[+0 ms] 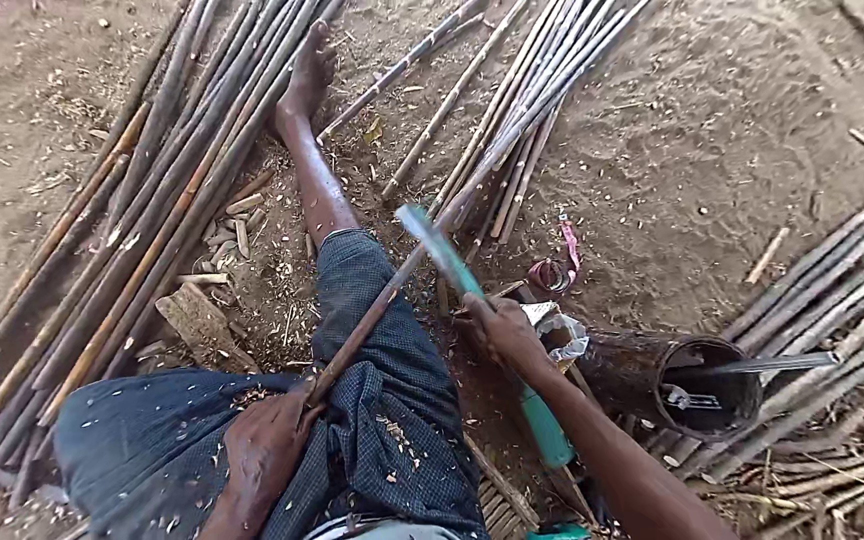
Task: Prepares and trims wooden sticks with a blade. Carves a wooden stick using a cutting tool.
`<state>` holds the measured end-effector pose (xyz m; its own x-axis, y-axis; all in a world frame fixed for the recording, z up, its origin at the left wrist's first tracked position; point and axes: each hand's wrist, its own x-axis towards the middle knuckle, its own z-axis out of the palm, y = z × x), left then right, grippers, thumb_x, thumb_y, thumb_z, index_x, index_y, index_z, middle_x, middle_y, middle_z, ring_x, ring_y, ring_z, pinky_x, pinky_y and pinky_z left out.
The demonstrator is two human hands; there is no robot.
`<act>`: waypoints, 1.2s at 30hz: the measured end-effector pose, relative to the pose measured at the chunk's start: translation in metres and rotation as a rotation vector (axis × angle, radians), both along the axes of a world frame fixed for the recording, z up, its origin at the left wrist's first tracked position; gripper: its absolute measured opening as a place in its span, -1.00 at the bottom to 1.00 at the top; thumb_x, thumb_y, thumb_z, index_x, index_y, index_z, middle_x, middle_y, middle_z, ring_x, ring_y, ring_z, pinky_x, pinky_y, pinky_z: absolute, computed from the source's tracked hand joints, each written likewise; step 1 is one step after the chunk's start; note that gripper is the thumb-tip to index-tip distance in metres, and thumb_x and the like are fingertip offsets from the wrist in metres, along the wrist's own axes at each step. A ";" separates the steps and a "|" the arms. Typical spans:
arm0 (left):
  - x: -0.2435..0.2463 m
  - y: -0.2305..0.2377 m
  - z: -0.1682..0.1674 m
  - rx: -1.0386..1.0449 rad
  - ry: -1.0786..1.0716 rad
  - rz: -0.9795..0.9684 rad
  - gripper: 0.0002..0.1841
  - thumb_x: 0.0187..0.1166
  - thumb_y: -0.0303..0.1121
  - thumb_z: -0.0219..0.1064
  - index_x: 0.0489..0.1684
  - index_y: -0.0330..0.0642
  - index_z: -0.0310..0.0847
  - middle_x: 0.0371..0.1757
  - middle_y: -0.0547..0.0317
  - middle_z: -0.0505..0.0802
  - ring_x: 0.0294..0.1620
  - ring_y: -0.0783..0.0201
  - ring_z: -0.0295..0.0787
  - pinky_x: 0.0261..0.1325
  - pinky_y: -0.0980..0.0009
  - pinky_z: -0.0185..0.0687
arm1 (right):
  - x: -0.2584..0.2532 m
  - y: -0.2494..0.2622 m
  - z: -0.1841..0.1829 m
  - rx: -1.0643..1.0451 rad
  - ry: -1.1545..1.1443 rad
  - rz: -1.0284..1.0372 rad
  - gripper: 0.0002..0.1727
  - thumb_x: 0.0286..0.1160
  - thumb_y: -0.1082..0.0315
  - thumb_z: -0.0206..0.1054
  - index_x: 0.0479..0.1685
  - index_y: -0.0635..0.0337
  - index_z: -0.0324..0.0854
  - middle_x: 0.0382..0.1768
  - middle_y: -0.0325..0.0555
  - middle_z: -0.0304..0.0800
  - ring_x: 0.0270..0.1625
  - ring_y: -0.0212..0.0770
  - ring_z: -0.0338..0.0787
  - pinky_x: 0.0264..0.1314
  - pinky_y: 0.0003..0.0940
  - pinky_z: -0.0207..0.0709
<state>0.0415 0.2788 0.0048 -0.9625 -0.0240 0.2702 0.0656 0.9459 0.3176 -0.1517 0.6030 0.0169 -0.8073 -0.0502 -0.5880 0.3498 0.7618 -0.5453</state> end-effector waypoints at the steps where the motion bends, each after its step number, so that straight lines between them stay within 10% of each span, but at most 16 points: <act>1: 0.000 0.001 0.000 -0.009 0.000 -0.003 -0.61 0.59 -0.01 0.31 0.05 -0.08 0.89 -0.25 0.15 0.96 -0.30 0.13 0.93 -0.17 0.20 0.80 | 0.007 -0.003 0.001 -0.032 -0.005 0.006 -0.31 0.72 -0.33 0.04 -0.26 0.19 0.60 -0.64 -0.05 0.55 -0.68 -0.08 0.57 -0.63 -0.04 0.53; 5: -0.001 -0.001 0.001 0.001 -0.018 0.011 -0.58 0.59 0.02 0.30 0.05 -0.09 0.89 -0.25 0.12 0.96 -0.28 0.10 0.94 -0.17 0.16 0.81 | 0.043 -0.027 0.017 -0.001 -0.037 0.438 -0.44 0.68 -0.25 0.18 -0.34 0.07 0.70 -0.53 -0.09 0.65 -0.40 -0.06 0.72 -0.31 0.09 0.59; 9: -0.002 0.001 0.005 0.274 -0.200 0.104 -0.47 0.57 0.22 0.24 0.14 0.01 0.85 -0.30 0.32 0.92 -0.39 0.35 0.84 -0.34 0.24 0.78 | 0.010 0.003 -0.019 -0.013 0.041 -0.079 -0.29 0.69 -0.36 0.07 -0.21 0.22 0.62 -0.60 -0.01 0.58 -0.62 -0.03 0.61 -0.56 0.01 0.57; 13: -0.012 -0.011 0.016 0.591 -0.388 0.193 -0.52 0.46 0.28 0.34 0.06 0.17 0.84 -0.31 0.57 0.88 -0.42 0.56 0.75 -0.34 0.41 0.74 | 0.057 -0.024 -0.001 -0.005 0.049 0.379 -0.42 0.70 -0.26 0.13 -0.33 0.08 0.66 -0.58 -0.10 0.62 -0.45 -0.07 0.72 -0.37 0.05 0.59; 18: -0.019 -0.014 0.017 0.734 -0.437 0.192 -0.64 0.47 0.15 0.41 -0.01 0.16 0.84 -0.28 0.53 0.92 -0.37 0.50 0.82 -0.31 0.43 0.78 | 0.027 -0.006 -0.024 -0.073 0.046 -0.098 -0.29 0.69 -0.36 0.07 -0.25 0.20 0.63 -0.62 -0.04 0.57 -0.62 -0.07 0.60 -0.56 0.01 0.56; 22: -0.021 -0.015 0.021 0.791 -0.475 0.212 -0.68 0.51 0.05 0.41 0.01 0.12 0.83 -0.24 0.45 0.95 -0.34 0.40 0.88 -0.28 0.37 0.84 | 0.058 -0.025 0.004 -0.050 0.033 0.388 -0.41 0.64 -0.32 0.18 -0.37 0.04 0.68 -0.58 -0.13 0.63 -0.46 -0.09 0.71 -0.38 0.05 0.59; 26: -0.028 -0.007 0.029 0.580 -0.462 0.230 -0.59 0.68 0.13 0.13 0.14 0.13 0.73 -0.35 0.52 0.87 -0.49 0.44 0.79 -0.44 0.34 0.76 | 0.010 0.012 -0.014 -0.279 -0.018 -0.264 -0.41 0.81 -0.21 0.01 -0.17 0.17 0.59 -0.69 -0.22 0.42 -0.75 -0.27 0.41 -0.70 -0.27 0.44; 29: -0.036 -0.016 0.037 0.820 -0.584 0.280 -0.64 0.85 -0.08 0.02 -0.07 -0.04 0.72 -0.41 0.31 0.89 -0.62 0.34 0.70 -0.55 0.41 0.61 | -0.001 0.019 -0.029 -0.377 0.050 -0.593 -0.40 0.80 -0.28 -0.04 -0.31 0.07 0.46 -0.74 -0.31 0.31 -0.82 -0.35 0.26 -0.82 -0.37 0.31; 34: -0.040 -0.027 0.027 1.100 -0.637 0.238 -0.65 0.85 -0.22 -0.01 -0.16 -0.18 0.69 -0.33 0.11 0.92 -0.65 0.34 0.69 -0.56 0.52 0.55 | 0.051 -0.014 -0.022 -0.092 0.070 0.068 -0.46 0.75 -0.20 0.14 -0.25 0.10 0.72 -0.51 -0.08 0.69 -0.44 -0.08 0.72 -0.33 0.06 0.61; 36: -0.037 -0.030 0.026 1.090 -0.603 0.233 -0.68 0.83 -0.23 0.03 -0.09 -0.18 0.71 -0.30 0.11 0.93 -0.65 0.34 0.67 -0.56 0.52 0.54 | 0.041 -0.004 -0.026 -0.092 0.048 0.002 -0.43 0.73 -0.20 0.16 -0.20 0.15 0.75 -0.50 -0.02 0.69 -0.45 -0.02 0.70 -0.32 0.13 0.59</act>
